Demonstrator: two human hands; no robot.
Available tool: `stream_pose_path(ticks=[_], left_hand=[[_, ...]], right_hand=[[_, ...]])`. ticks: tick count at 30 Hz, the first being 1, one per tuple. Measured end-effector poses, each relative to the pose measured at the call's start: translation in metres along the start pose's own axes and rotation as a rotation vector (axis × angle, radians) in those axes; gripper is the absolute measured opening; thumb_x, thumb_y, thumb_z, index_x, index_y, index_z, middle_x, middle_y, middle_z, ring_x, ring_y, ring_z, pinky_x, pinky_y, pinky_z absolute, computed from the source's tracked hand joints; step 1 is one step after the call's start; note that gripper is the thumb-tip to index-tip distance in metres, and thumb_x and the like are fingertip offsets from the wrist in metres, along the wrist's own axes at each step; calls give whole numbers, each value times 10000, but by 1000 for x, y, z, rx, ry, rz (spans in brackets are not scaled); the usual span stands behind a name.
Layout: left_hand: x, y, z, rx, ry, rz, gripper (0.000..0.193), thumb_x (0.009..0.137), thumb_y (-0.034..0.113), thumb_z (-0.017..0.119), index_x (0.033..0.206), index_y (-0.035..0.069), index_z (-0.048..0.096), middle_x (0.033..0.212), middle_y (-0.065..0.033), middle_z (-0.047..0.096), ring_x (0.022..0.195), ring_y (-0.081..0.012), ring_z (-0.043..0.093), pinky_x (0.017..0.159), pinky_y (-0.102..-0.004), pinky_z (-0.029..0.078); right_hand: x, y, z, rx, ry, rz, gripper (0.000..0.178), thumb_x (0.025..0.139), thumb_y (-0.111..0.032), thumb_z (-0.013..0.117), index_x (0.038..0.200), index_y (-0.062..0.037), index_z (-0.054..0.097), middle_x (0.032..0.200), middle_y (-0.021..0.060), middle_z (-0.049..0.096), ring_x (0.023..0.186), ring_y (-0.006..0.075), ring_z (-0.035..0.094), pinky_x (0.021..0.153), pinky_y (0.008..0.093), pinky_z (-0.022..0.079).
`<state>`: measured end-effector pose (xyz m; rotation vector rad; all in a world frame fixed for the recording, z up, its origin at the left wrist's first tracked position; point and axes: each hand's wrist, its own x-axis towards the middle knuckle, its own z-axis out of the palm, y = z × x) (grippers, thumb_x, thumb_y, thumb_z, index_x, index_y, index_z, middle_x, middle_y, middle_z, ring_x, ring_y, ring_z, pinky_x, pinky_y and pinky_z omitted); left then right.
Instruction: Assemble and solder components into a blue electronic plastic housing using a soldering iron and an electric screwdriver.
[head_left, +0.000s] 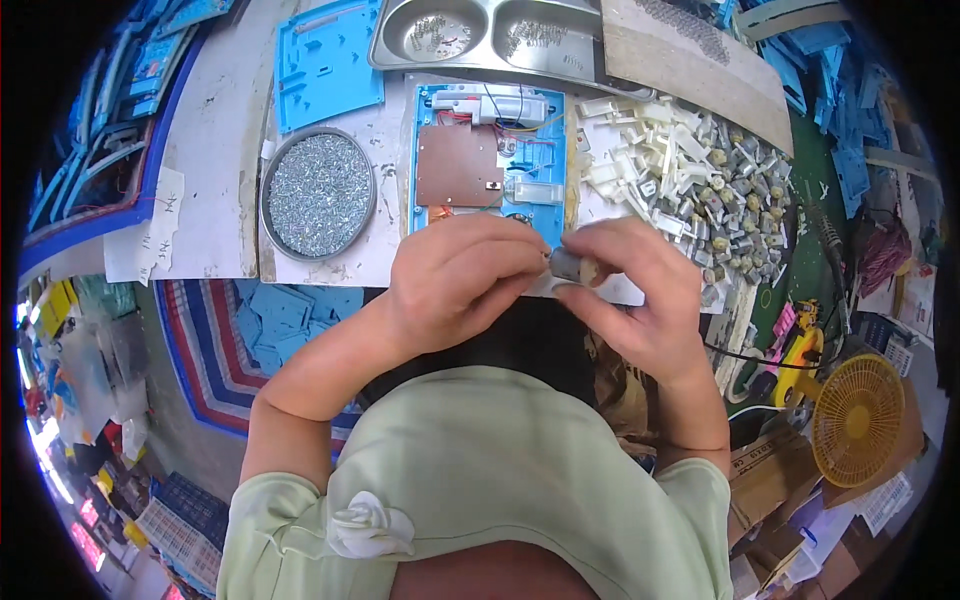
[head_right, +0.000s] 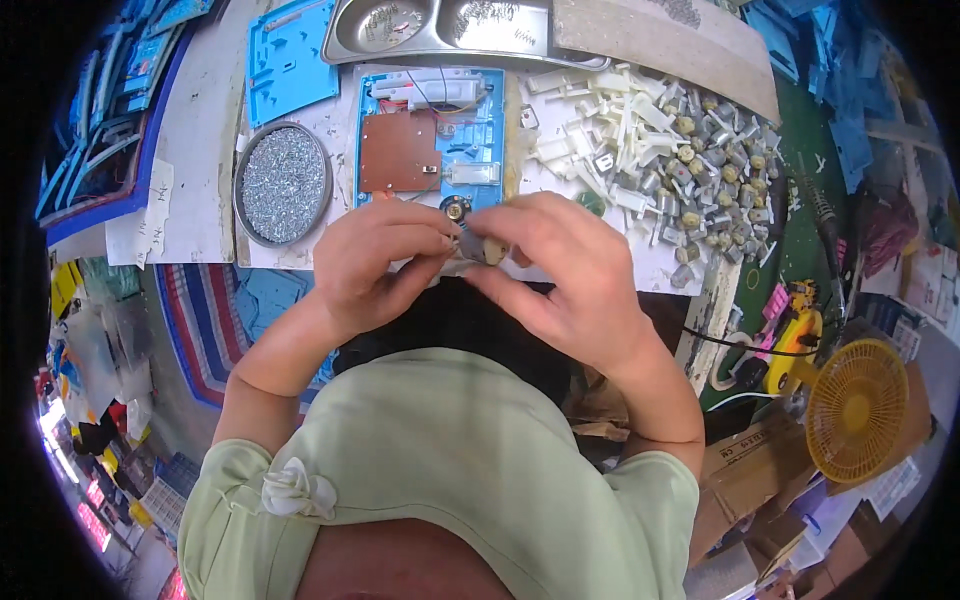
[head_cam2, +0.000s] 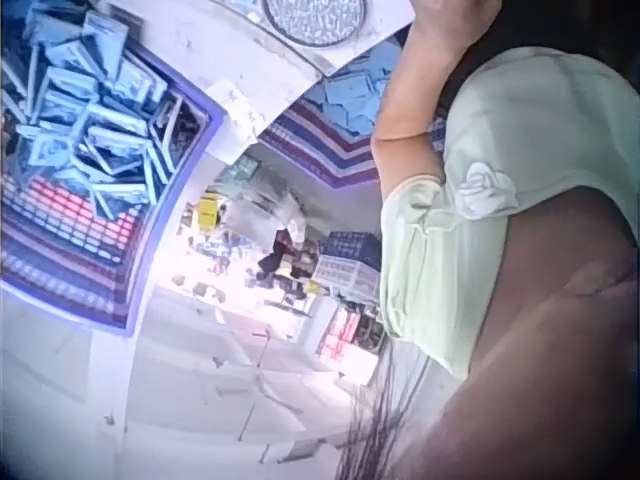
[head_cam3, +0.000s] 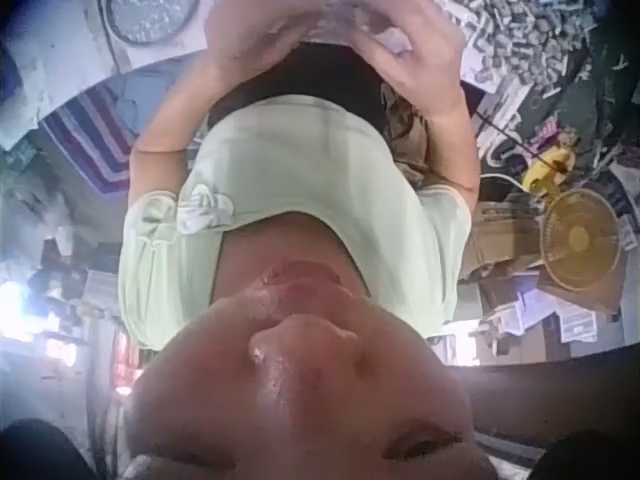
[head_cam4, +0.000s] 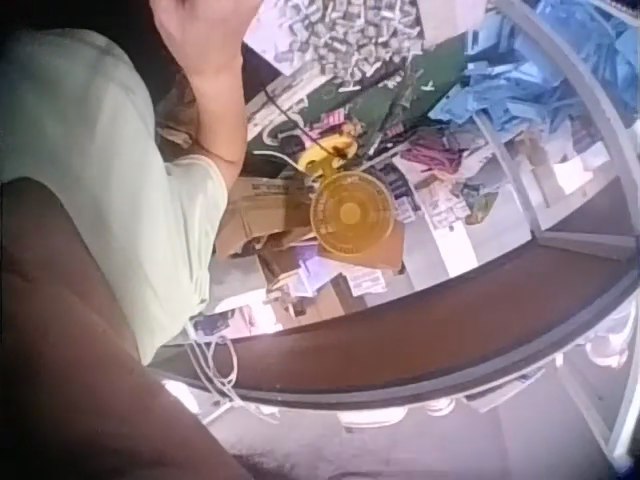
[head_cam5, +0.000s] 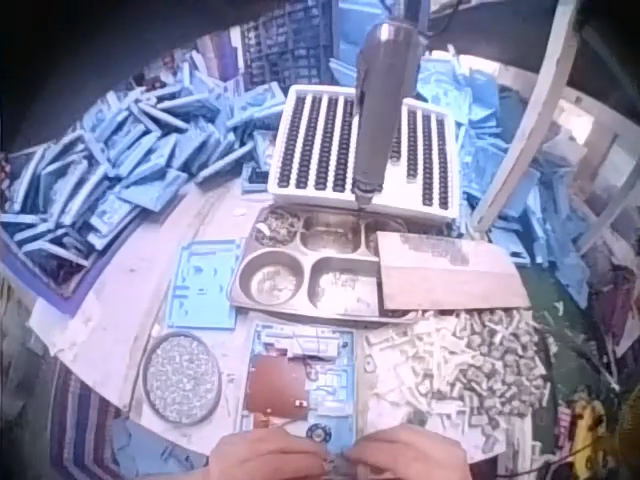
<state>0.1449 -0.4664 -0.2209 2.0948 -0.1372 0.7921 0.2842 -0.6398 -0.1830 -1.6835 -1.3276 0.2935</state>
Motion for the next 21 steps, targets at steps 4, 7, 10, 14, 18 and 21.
stream_pose_path(ticks=[4,7,10,14,18,21], left_hand=[[-1,6,0,-19,-4,-25,243,785,-59,769,995,29,683,955,-105,719,799,-249,708,677,-324,568],[-1,9,-2,-205,12,-168,222,810,-69,755,998,21,681,955,-110,718,786,-217,697,659,-295,559],[-4,12,-3,-337,-28,-276,213,818,-81,738,994,15,666,985,-129,714,790,-210,685,689,-293,542],[0,10,-6,-218,-74,-195,226,813,-82,728,992,25,640,1055,-138,696,822,-230,673,725,-319,536],[1,10,-1,-124,-34,-120,249,805,-64,737,1001,40,625,1154,-135,653,838,-240,650,714,-331,531],[-1,7,3,-18,3,-64,245,796,-56,752,991,44,640,1209,-153,619,827,-234,638,690,-313,525]], right_hand=[[-8,0,-2,10,-72,51,404,737,10,834,1112,-50,695,900,95,707,698,221,655,596,307,510],[-5,-7,4,10,63,-42,394,732,27,816,1097,-50,690,920,100,703,715,238,656,611,323,520],[-6,3,5,-28,52,-211,414,703,32,823,1085,-46,683,954,113,696,731,257,657,622,340,527],[-8,0,3,-20,10,-204,426,682,60,809,1075,-40,678,1000,127,692,763,278,664,642,357,537],[-7,-7,4,10,27,-148,418,691,71,803,1075,-36,678,1021,137,698,793,294,678,659,371,546],[-6,-3,5,-66,59,-157,423,700,72,805,1090,-32,677,1038,148,712,798,295,683,666,369,547]])
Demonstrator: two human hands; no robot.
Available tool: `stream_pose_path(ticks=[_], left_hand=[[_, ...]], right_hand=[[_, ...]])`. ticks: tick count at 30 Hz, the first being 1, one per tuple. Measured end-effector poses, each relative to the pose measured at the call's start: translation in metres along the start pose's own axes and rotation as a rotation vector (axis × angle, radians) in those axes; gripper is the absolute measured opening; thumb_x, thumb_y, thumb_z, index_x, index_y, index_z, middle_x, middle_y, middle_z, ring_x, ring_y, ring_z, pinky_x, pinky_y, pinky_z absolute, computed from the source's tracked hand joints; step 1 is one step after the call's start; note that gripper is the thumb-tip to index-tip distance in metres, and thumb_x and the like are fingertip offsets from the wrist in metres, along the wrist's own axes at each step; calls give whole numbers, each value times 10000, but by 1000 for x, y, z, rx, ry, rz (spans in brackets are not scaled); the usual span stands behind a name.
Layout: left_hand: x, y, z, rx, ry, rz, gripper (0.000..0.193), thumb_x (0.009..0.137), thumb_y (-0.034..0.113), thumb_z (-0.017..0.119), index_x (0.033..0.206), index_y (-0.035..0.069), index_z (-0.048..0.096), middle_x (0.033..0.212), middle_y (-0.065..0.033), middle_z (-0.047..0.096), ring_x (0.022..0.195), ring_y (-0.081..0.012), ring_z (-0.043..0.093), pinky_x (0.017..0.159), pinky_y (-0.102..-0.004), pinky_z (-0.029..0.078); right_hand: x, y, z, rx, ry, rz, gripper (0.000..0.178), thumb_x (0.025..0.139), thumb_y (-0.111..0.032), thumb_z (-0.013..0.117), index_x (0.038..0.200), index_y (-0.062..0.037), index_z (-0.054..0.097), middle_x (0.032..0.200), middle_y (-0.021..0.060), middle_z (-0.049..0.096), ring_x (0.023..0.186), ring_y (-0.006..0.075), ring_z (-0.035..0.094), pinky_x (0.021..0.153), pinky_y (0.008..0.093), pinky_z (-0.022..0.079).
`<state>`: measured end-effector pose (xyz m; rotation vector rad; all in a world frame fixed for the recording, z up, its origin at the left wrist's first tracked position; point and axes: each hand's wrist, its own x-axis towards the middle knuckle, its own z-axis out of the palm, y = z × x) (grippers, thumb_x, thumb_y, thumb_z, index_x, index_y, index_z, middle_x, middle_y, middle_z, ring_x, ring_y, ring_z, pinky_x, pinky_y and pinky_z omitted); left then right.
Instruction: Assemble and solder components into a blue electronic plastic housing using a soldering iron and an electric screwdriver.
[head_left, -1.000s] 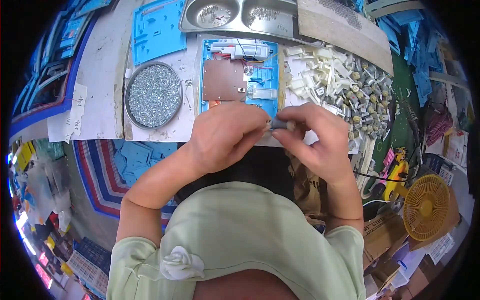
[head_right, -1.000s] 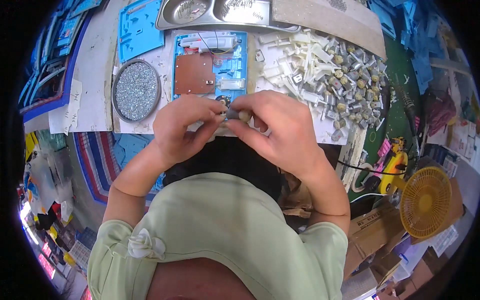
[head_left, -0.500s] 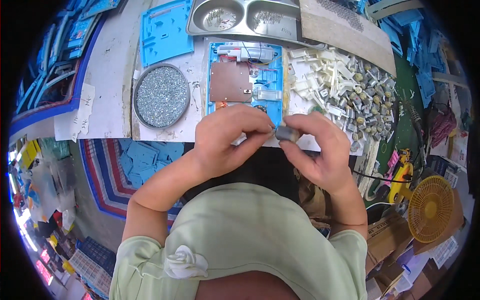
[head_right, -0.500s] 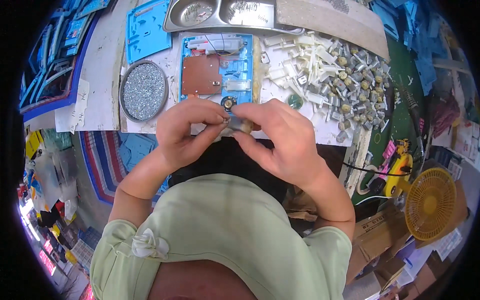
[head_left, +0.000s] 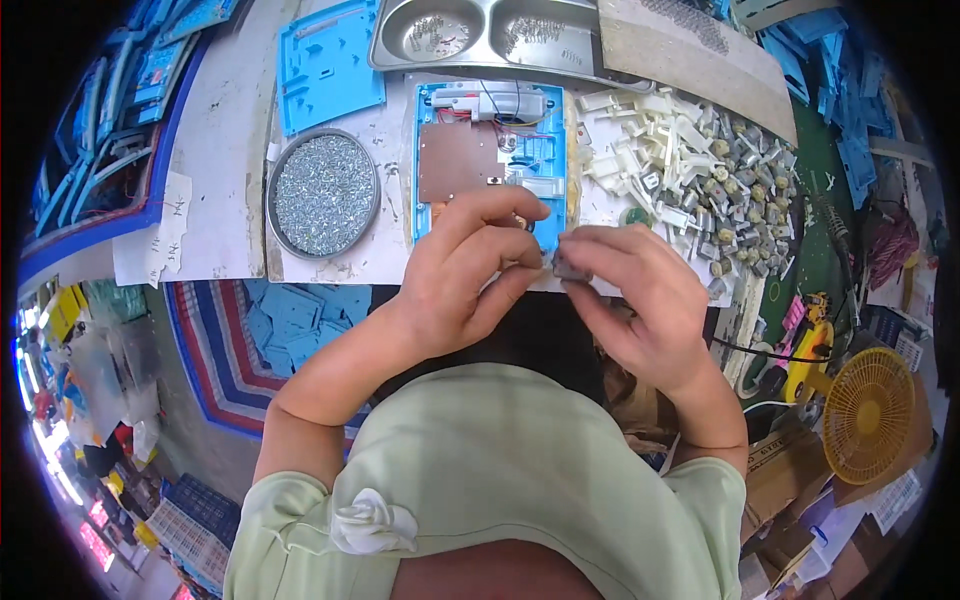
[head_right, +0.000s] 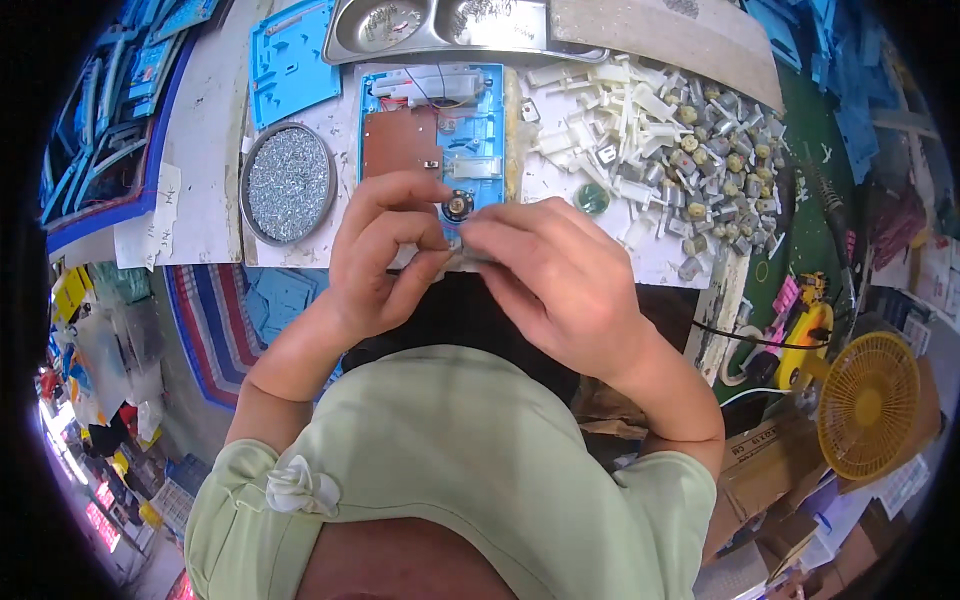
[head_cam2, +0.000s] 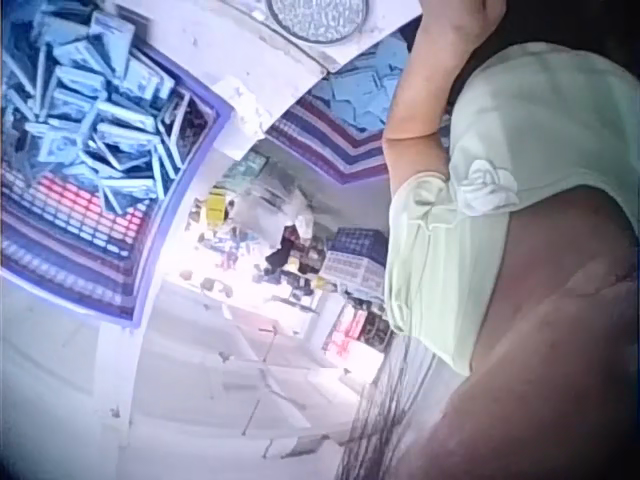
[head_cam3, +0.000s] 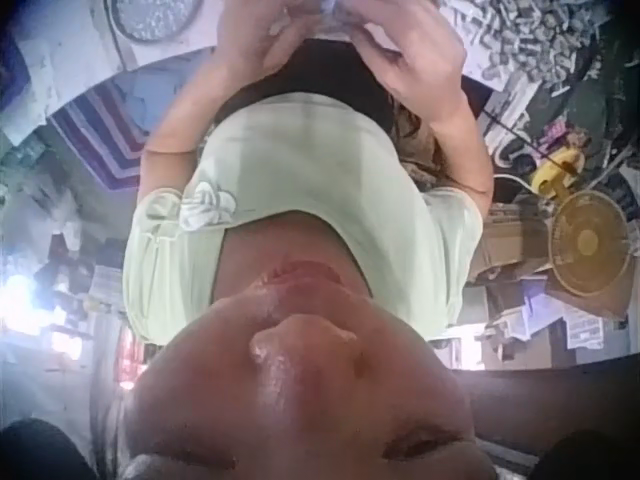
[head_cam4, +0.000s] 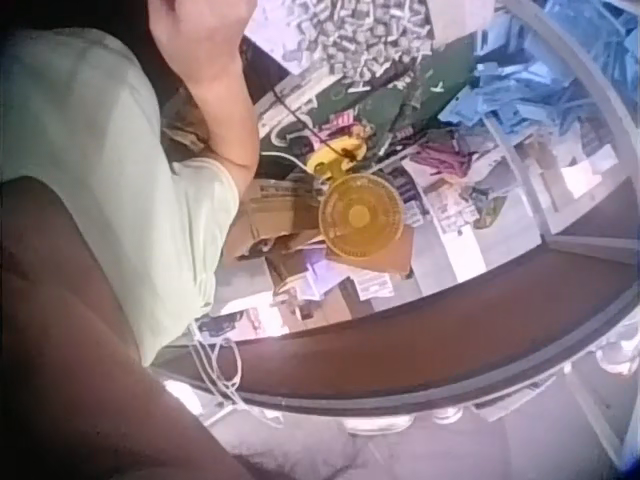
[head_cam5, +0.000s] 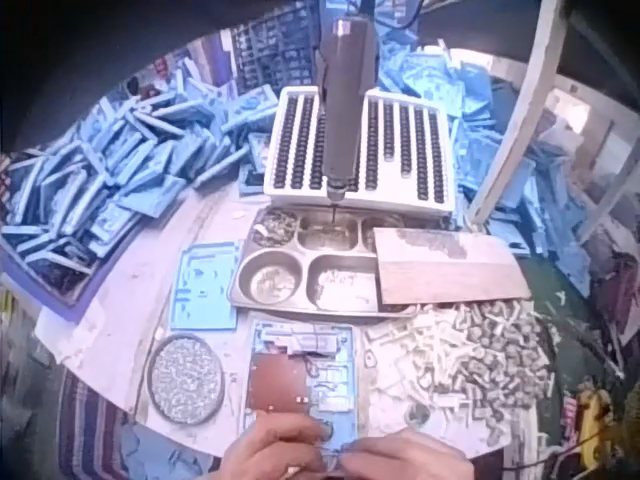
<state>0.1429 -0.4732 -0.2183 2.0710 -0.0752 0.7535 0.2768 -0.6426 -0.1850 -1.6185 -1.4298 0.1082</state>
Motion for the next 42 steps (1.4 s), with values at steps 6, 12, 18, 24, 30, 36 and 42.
stream_pose_path(ticks=[6,12,18,24,30,36,42], left_hand=[[1,-4,-2,-117,41,-175,217,809,-74,744,996,22,689,1145,-154,628,810,-176,636,662,-274,531],[26,-31,2,340,-29,-171,249,780,66,798,1015,71,715,1057,-70,613,857,-225,612,760,-377,478],[32,-42,11,576,-134,27,196,757,149,807,944,137,750,950,-10,590,879,-234,569,845,-410,399],[-4,-40,-11,464,-211,32,250,726,103,821,967,127,763,970,-18,651,869,-240,593,802,-393,441],[-9,-33,-27,307,-189,-34,207,749,74,798,950,103,754,1014,-38,686,912,-245,628,837,-402,467],[-3,-33,-38,279,-70,-146,176,772,6,770,938,60,755,982,-89,686,892,-267,642,791,-366,502],[17,-61,-30,332,81,-107,121,768,83,786,870,88,720,915,-35,662,844,-249,630,760,-382,462]], right_hand=[[-5,17,0,-72,65,-7,383,706,84,794,1060,-32,706,1034,146,738,779,284,680,670,345,542],[-18,27,-9,178,118,371,308,786,103,754,1074,-4,732,1096,126,735,839,176,685,737,283,587],[-4,38,-21,371,161,585,300,825,97,739,1113,12,730,1127,91,684,944,134,668,805,267,621],[22,68,0,269,-26,512,237,825,16,745,1060,-9,747,1045,75,711,871,127,682,714,239,587],[41,83,18,106,-114,438,201,796,-59,767,997,-62,767,1012,46,746,840,172,682,651,282,540],[49,80,21,-3,-147,411,166,792,-55,758,957,-66,762,1013,53,750,887,236,677,705,324,549],[52,82,22,-53,-196,370,175,776,-42,768,950,-63,764,1044,67,752,941,282,657,844,369,531]])
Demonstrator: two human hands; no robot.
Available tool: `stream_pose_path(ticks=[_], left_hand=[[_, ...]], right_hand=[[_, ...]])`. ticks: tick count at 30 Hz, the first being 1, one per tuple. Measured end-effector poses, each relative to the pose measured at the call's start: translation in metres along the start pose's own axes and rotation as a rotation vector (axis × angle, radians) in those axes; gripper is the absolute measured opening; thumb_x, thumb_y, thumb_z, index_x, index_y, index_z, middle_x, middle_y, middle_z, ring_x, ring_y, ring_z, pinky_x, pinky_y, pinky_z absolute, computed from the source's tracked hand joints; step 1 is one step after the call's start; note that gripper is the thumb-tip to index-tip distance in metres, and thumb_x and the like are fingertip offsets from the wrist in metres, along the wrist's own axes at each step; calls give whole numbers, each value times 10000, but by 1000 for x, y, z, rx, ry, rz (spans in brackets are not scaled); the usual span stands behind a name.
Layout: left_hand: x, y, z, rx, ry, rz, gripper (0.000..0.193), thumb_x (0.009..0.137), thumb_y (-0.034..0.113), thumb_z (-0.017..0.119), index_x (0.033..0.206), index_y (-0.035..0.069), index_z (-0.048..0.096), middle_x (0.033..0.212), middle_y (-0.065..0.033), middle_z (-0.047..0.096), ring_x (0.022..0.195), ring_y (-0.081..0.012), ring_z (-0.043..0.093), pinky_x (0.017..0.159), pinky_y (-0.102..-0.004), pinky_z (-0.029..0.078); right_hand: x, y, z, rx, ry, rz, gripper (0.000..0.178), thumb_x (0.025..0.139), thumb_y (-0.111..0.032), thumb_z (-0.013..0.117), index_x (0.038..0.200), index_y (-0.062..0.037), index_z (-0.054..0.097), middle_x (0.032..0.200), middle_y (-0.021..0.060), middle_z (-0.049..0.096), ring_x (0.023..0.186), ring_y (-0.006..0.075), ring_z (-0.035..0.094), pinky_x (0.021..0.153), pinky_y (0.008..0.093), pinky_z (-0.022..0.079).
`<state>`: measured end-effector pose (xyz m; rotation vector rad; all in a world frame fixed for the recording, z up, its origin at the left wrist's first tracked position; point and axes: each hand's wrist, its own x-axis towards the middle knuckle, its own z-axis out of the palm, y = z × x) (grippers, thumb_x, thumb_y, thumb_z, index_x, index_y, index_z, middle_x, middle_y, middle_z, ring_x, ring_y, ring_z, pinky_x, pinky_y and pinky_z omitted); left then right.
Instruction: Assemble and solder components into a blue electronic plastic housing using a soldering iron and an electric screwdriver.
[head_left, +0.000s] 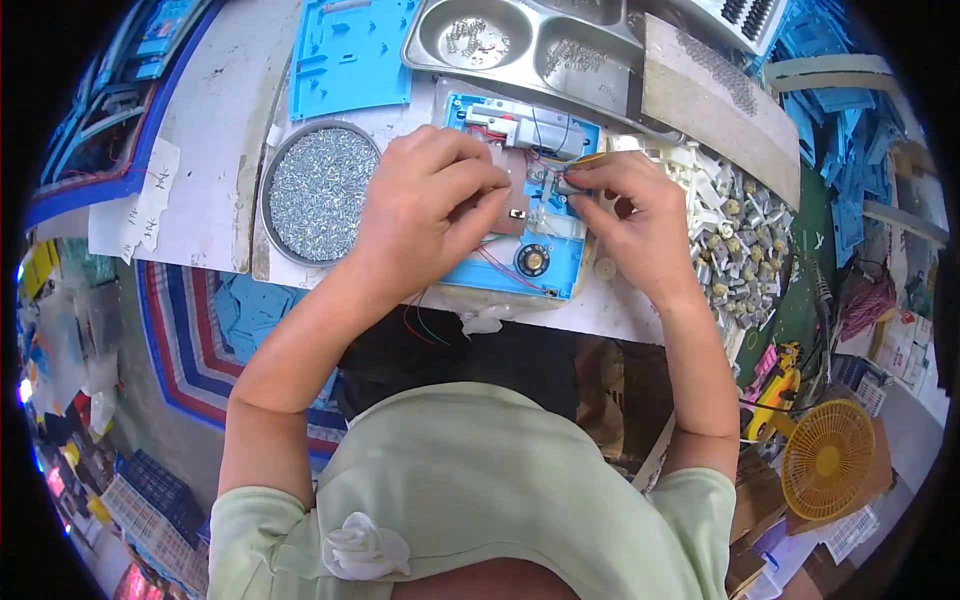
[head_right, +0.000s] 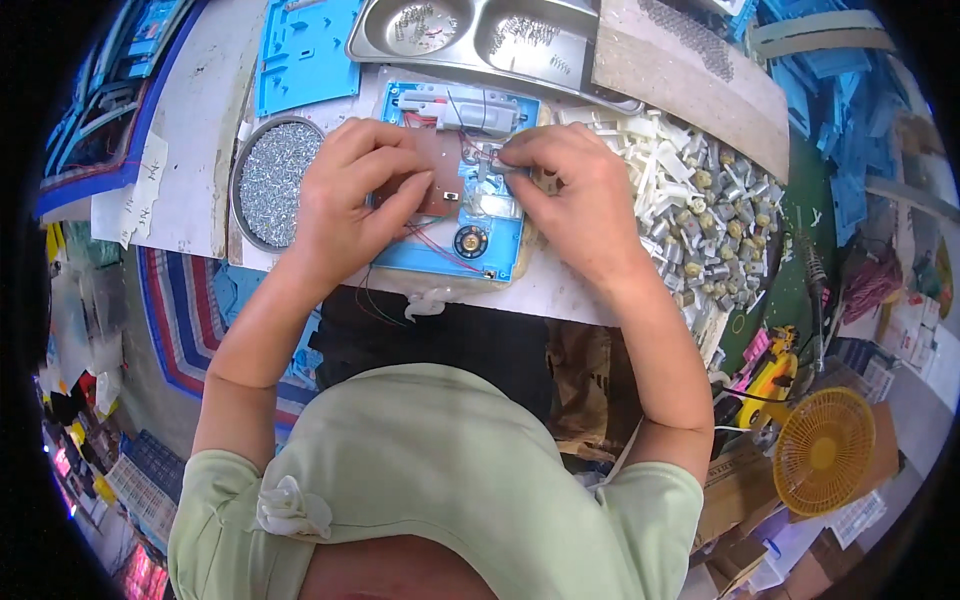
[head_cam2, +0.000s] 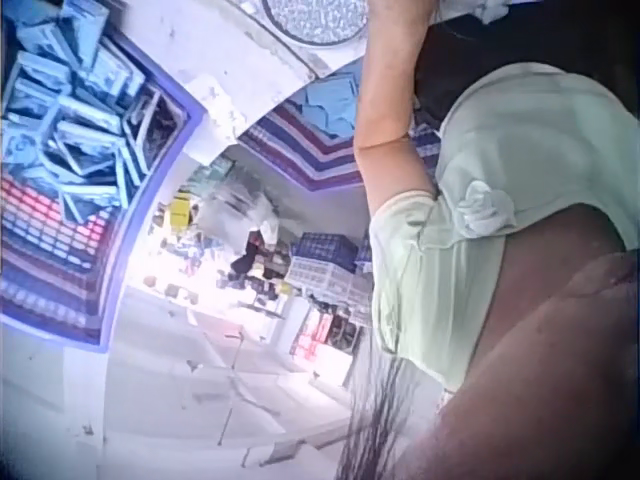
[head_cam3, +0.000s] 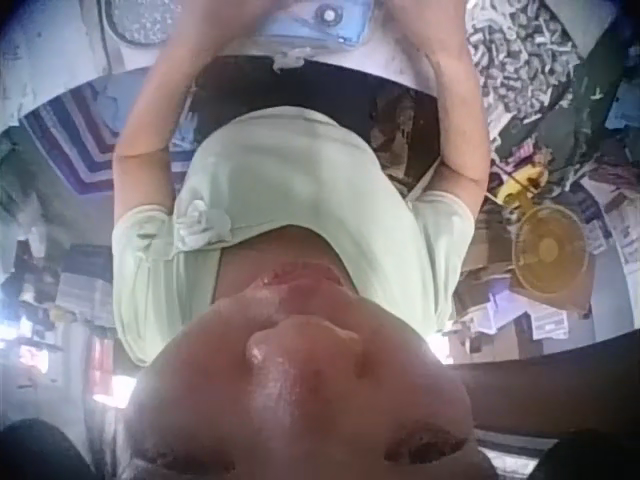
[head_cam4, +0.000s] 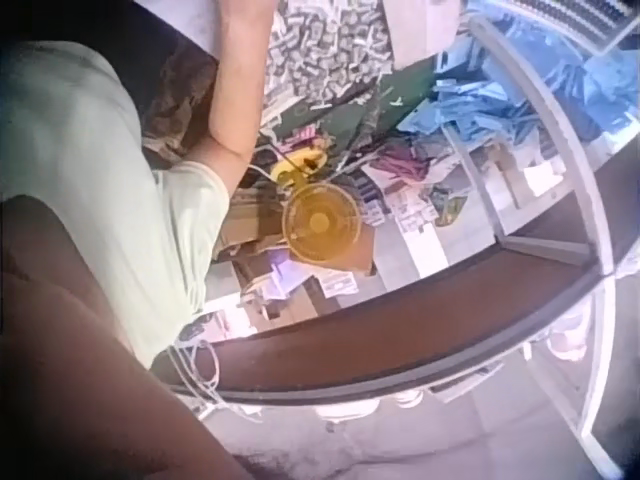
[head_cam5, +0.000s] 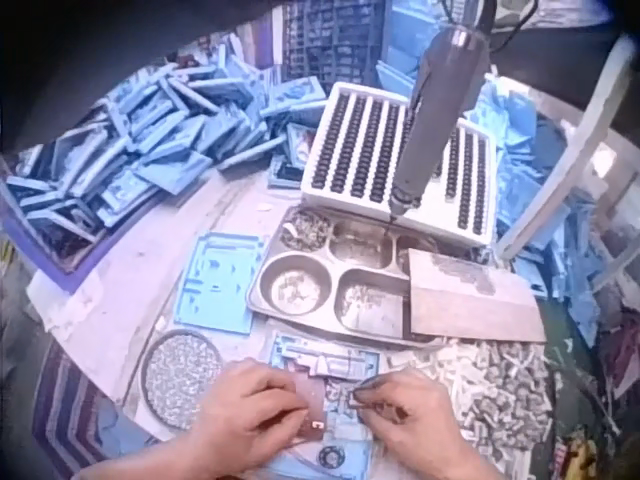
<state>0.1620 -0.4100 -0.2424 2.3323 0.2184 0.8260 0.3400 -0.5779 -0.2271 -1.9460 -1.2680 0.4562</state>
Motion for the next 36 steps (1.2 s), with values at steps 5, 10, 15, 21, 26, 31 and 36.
stream_pose_path(ticks=[5,10,15,21,26,31,36], left_hand=[[13,4,17,100,-14,33,196,760,138,828,894,107,689,845,-19,619,783,-220,602,787,-366,418],[23,9,27,225,29,-31,255,737,232,852,870,138,656,763,10,559,754,-194,579,791,-390,356],[25,10,33,292,33,-5,208,743,217,842,838,140,673,749,19,569,760,-187,592,799,-397,350],[19,5,26,203,37,-9,141,777,167,812,846,129,695,750,17,606,715,-179,606,804,-382,357],[8,-7,13,240,79,-54,132,797,164,810,831,124,689,740,15,607,718,-187,603,786,-377,364],[-2,-14,12,441,187,-195,199,806,139,801,970,93,699,911,-67,637,838,-252,616,851,-412,399],[8,33,9,115,349,98,359,825,76,758,1169,62,661,1146,-184,605,933,-327,625,833,-429,508]], right_hand=[[1,4,-8,-135,7,-151,198,771,-50,775,968,-66,773,958,57,730,967,287,628,875,379,508],[-6,1,-8,2,160,4,212,790,-72,786,1001,-52,774,852,60,690,824,210,621,754,324,500],[12,-12,5,285,98,142,191,838,-99,791,1003,-6,757,760,34,682,627,81,548,583,239,451],[28,-13,8,369,47,187,166,862,-104,776,970,17,740,694,15,660,638,49,566,579,232,450],[24,-13,8,283,28,171,130,880,-107,759,946,1,731,721,24,682,630,59,588,579,237,462],[9,-16,12,5,131,-40,96,895,-105,750,944,-24,740,803,67,721,650,115,660,596,267,514],[-4,-9,19,133,249,33,87,866,-71,770,937,-25,749,838,106,736,680,184,709,616,290,551]])
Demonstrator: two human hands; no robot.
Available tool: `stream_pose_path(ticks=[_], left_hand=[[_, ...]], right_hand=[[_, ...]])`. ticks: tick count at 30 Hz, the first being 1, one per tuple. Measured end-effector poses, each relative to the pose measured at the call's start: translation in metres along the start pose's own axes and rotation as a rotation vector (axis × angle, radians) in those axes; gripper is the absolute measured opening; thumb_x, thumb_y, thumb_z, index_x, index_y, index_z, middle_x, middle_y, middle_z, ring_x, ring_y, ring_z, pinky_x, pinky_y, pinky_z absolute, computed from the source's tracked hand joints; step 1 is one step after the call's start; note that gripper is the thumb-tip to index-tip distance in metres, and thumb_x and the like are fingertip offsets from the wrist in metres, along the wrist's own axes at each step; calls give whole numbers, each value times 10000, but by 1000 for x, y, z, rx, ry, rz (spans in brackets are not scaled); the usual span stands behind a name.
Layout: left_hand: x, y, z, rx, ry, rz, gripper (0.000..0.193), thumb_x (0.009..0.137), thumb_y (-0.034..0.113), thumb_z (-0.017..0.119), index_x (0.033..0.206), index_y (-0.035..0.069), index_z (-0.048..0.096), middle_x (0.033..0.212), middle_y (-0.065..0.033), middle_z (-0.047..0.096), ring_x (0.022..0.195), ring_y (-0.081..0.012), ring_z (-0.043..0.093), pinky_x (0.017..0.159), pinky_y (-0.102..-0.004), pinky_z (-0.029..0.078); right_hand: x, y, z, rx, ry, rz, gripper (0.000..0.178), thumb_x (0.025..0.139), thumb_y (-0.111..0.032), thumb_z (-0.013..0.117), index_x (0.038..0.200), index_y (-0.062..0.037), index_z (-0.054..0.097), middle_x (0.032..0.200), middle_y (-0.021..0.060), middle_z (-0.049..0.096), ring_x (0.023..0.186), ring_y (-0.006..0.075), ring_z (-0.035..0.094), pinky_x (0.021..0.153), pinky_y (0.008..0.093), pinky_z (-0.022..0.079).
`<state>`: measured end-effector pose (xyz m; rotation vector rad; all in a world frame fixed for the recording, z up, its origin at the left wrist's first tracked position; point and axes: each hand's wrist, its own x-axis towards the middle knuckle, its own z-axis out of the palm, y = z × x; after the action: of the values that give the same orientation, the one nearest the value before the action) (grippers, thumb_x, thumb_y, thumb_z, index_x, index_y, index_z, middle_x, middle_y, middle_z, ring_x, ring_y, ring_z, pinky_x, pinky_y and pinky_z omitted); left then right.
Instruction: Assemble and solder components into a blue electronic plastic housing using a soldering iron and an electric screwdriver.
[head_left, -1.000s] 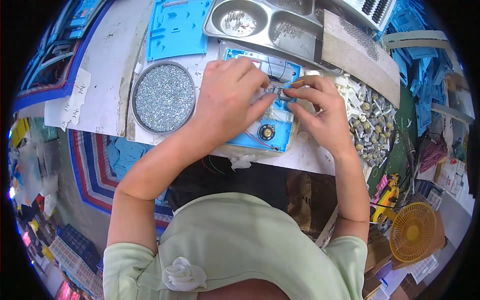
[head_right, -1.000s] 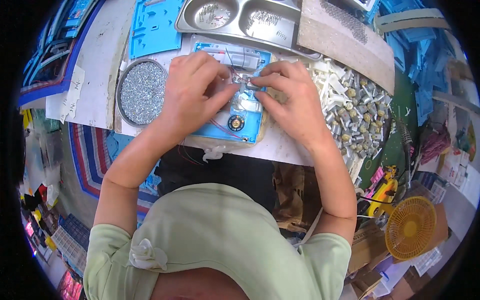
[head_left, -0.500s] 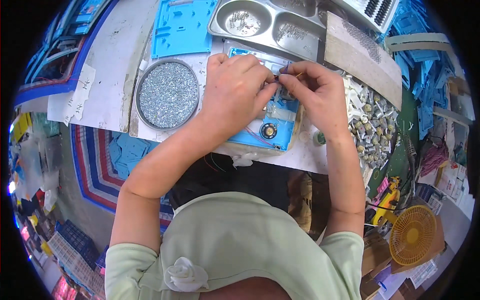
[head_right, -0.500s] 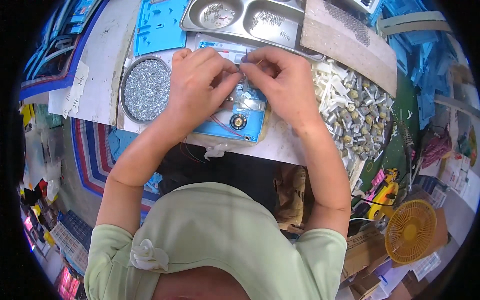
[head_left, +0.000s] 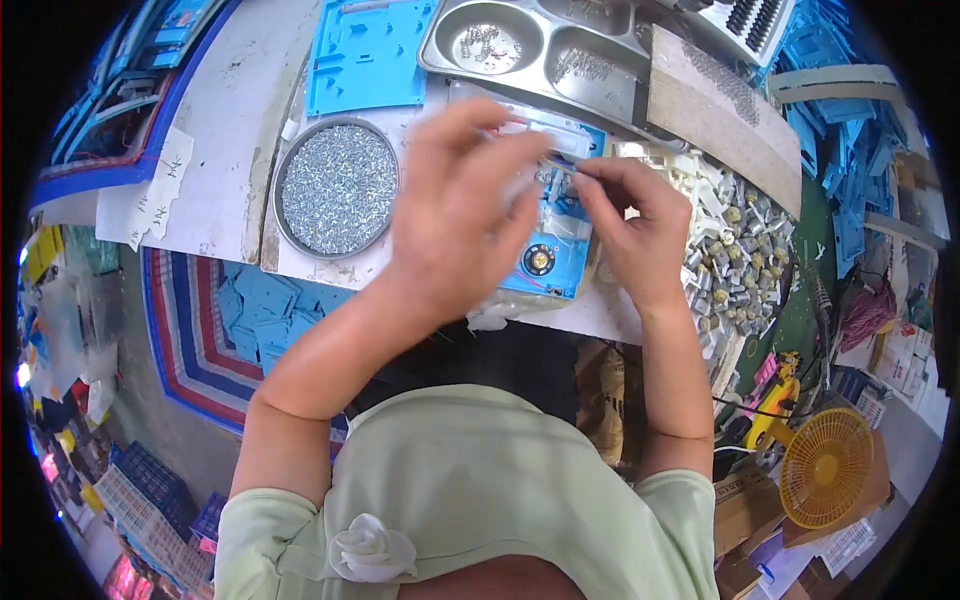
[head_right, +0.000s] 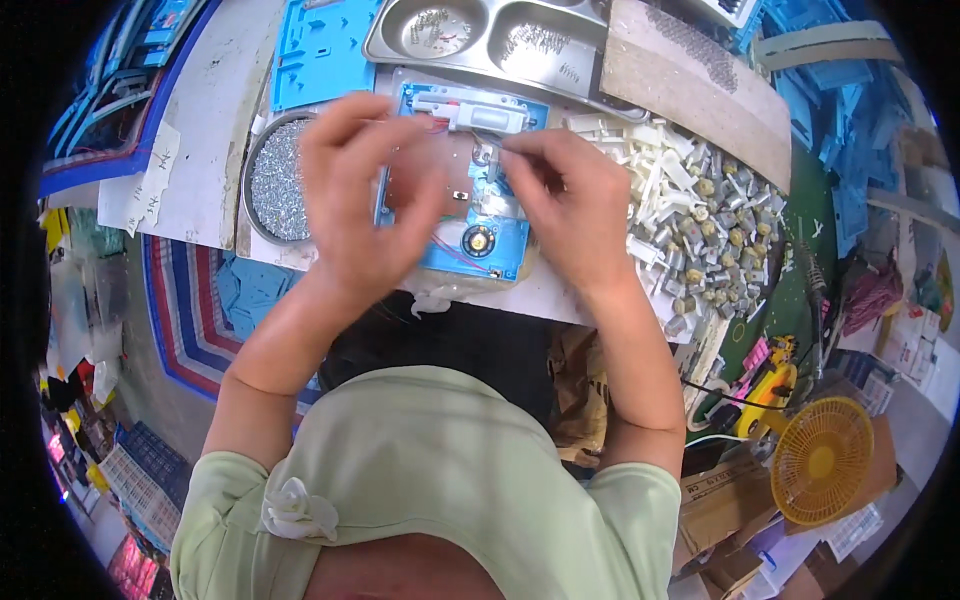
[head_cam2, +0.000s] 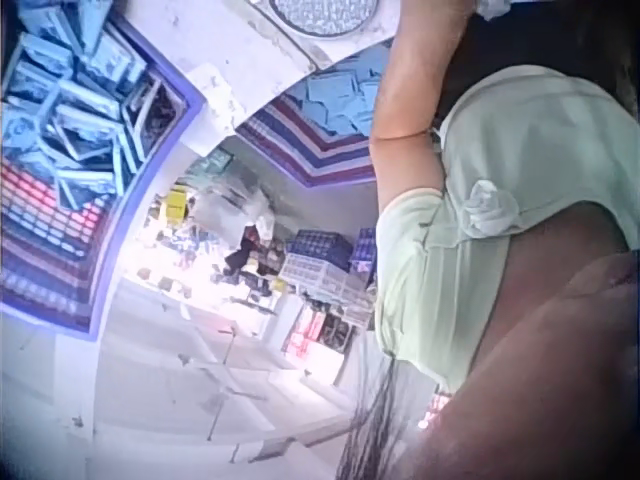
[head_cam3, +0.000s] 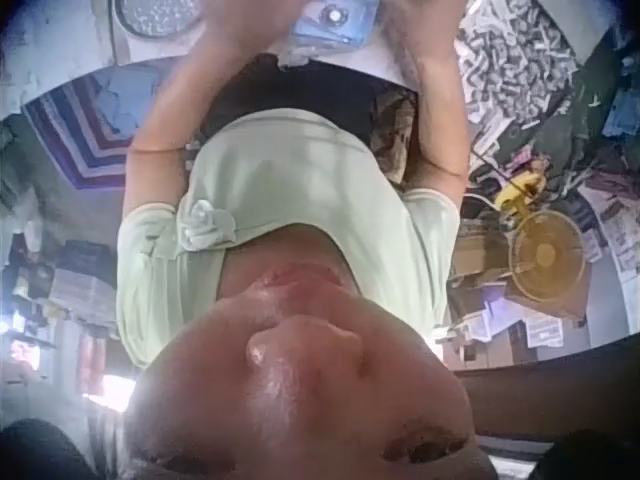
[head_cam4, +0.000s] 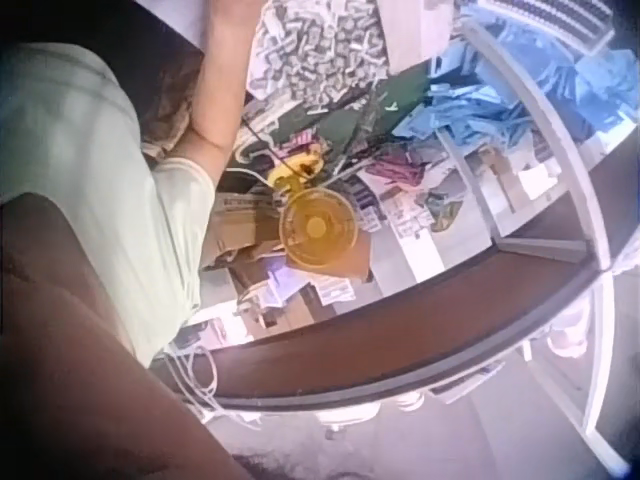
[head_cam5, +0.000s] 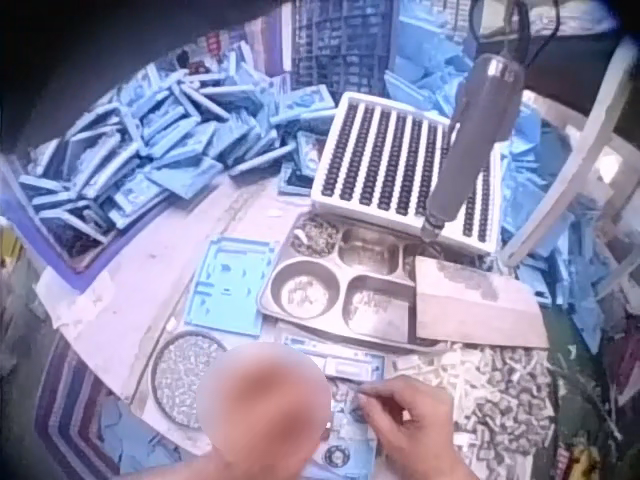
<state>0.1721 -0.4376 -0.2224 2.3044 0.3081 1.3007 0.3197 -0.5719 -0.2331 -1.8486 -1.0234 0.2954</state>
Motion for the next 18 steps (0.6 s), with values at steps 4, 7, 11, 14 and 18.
stream_pose_path(ticks=[4,7,11,14,18], left_hand=[[5,-7,20,-316,-429,-322,296,912,11,667,1207,13,673,1057,-132,715,737,-181,684,652,-309,558],[13,-17,25,-390,-509,-426,233,937,30,663,1165,4,701,941,-82,741,744,-130,693,677,-276,560],[22,-17,25,-434,-588,-526,171,905,58,687,1064,5,718,899,-123,718,738,-214,692,670,-333,552],[20,-15,25,-398,-564,-483,151,893,73,689,1029,14,720,883,-147,707,740,-278,690,671,-372,544],[19,-15,23,-337,-533,-400,117,897,73,680,995,18,715,887,-142,696,773,-307,674,696,-388,533]], right_hand=[[5,1,0,20,25,-61,92,858,-67,777,936,-24,751,837,117,738,693,210,719,615,300,555],[8,2,-3,-38,30,-156,93,856,-66,775,932,-20,748,829,113,737,703,210,721,622,307,556],[8,3,-11,-113,-36,-134,97,848,-50,764,937,-18,744,830,118,731,722,218,721,646,310,558],[-4,0,-28,-147,-7,-86,83,854,-29,749,935,-12,740,834,113,728,727,195,714,662,294,555],[-67,22,-103,-31,403,204,72,894,15,723,964,1,715,901,51,715,788,121,678,707,266,554]])
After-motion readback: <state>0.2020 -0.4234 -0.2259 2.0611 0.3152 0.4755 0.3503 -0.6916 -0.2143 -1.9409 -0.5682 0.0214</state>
